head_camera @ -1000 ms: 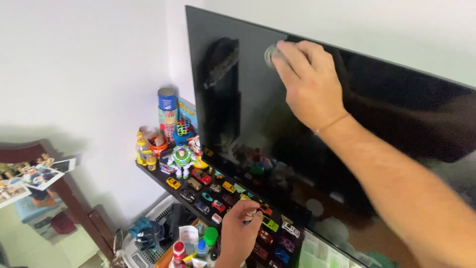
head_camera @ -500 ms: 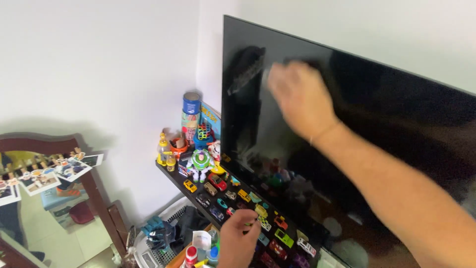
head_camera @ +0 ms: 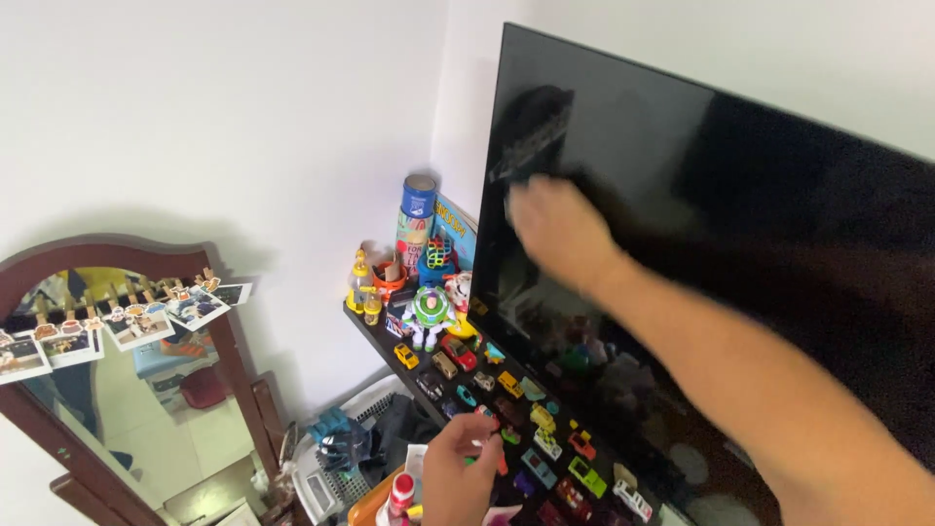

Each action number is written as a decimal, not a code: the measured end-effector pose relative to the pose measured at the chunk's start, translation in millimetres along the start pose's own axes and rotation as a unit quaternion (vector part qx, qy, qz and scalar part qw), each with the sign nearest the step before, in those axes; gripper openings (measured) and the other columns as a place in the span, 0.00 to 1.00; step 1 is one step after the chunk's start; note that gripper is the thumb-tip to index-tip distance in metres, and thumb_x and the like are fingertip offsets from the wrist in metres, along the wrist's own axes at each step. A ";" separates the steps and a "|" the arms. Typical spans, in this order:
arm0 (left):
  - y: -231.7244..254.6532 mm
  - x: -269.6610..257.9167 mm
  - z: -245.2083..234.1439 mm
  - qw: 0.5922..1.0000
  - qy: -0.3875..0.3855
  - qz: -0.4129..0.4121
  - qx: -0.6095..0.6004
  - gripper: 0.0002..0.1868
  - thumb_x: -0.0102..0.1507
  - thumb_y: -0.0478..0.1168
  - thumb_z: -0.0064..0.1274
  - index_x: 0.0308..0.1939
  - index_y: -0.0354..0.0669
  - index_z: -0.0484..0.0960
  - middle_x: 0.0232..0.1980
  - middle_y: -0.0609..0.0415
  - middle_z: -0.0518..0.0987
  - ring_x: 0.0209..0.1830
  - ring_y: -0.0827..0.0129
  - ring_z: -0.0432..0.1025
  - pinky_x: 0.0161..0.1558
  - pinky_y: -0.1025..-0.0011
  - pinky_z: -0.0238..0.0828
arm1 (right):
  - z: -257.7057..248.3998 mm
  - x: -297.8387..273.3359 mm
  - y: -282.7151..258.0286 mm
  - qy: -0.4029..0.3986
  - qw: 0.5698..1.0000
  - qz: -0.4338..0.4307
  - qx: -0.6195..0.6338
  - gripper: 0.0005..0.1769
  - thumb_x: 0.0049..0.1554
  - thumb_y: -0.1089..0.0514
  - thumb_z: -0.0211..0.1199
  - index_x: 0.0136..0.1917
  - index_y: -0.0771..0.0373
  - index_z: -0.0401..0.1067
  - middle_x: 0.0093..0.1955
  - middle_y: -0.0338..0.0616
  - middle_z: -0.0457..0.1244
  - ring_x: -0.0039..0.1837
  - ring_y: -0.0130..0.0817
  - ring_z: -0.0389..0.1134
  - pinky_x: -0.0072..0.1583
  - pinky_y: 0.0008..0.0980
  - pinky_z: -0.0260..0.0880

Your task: The person wipes a television screen with a cloth while holding the screen by hand.

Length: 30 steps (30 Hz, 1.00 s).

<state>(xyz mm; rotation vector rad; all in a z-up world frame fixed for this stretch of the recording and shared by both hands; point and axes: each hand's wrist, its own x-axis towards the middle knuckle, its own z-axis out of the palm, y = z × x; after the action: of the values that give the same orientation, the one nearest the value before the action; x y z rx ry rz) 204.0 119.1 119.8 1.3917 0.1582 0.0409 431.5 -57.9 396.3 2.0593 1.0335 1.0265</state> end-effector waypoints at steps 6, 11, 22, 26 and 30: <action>-34.1 13.4 12.2 0.998 -0.029 0.048 0.032 0.17 0.63 0.37 0.72 0.57 0.43 0.95 0.48 0.54 0.97 0.52 0.68 0.94 0.57 0.66 0.92 | -32.1 119.2 82.3 0.207 0.974 0.046 -0.083 0.16 0.68 0.58 0.69 0.66 0.64 0.84 0.70 0.45 0.70 0.75 0.48 0.68 0.75 0.45 0.73; -35.1 12.0 21.0 0.998 -0.039 0.017 0.048 0.17 0.64 0.37 0.72 0.57 0.42 0.96 0.48 0.50 0.99 0.52 0.65 0.94 0.57 0.64 0.92 | -83.8 61.5 83.1 0.250 0.965 0.067 -0.045 0.17 0.67 0.63 0.71 0.69 0.68 0.83 0.76 0.43 0.69 0.78 0.46 0.69 0.77 0.45 0.74; 79.9 -44.3 125.8 0.972 -0.207 0.033 0.106 0.13 0.69 0.40 0.72 0.57 0.44 0.93 0.50 0.53 0.94 0.47 0.69 0.85 0.51 0.64 0.83 | -267.0 -166.9 68.7 0.160 0.966 0.179 -0.091 0.25 0.60 0.70 0.76 0.71 0.68 0.86 0.81 0.48 0.73 0.78 0.51 0.75 0.77 0.48 0.76; 96.7 -62.3 158.1 0.958 -0.248 0.111 0.093 0.14 0.68 0.38 0.73 0.58 0.46 0.94 0.51 0.54 0.95 0.47 0.71 0.83 0.53 0.67 0.83 | -318.1 -258.3 52.6 0.118 0.943 0.256 -0.175 0.23 0.63 0.73 0.76 0.70 0.61 0.88 0.81 0.43 0.75 0.78 0.51 0.75 0.77 0.47 0.74; 128.6 -70.9 184.5 0.941 -0.256 0.212 0.065 0.14 0.67 0.37 0.73 0.57 0.43 0.94 0.53 0.53 0.96 0.49 0.69 0.88 0.56 0.68 0.87 | -365.1 -349.3 39.4 0.081 0.906 0.325 -0.261 0.20 0.65 0.74 0.78 0.67 0.60 0.87 0.79 0.46 0.74 0.75 0.49 0.74 0.76 0.47 0.72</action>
<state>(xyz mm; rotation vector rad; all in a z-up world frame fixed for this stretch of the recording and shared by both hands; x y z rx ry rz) 167.1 -46.6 283.5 1.5018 -0.5855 0.0240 1.2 -309.9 487.1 1.8911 0.0639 1.6140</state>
